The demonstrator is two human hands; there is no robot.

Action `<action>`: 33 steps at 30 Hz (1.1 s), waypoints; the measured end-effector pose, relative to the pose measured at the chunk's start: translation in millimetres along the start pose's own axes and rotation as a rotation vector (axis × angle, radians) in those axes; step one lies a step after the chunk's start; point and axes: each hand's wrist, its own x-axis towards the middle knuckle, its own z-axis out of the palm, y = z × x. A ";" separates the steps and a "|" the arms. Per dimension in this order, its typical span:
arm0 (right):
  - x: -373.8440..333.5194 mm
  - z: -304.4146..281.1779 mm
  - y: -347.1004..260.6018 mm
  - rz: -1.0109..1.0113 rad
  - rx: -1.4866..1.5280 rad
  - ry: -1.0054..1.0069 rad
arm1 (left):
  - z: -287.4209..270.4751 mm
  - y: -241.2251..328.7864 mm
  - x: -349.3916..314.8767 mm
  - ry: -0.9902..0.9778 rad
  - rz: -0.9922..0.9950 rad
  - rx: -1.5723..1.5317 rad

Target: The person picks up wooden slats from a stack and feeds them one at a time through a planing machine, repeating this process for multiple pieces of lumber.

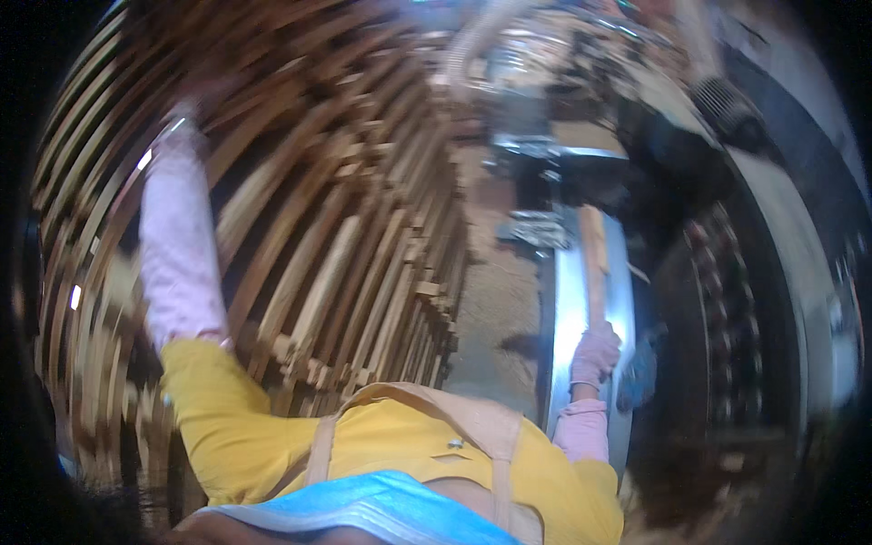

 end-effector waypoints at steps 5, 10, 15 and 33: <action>-123.6 24.4 116.9 -0.355 0.119 0.293 | 26.6 40.9 21.0 0.017 0.294 0.066; -82.1 20.4 103.9 -0.396 0.106 0.354 | -20.6 114.7 -2.3 0.164 0.461 0.035; 23.1 22.2 -3.5 -0.469 -0.042 0.225 | -69.5 158.0 -54.2 0.255 0.661 -0.028; -99.8 -118.3 -35.9 -1.047 0.891 -0.469 | -0.7 401.7 -397.0 -0.287 1.477 -0.055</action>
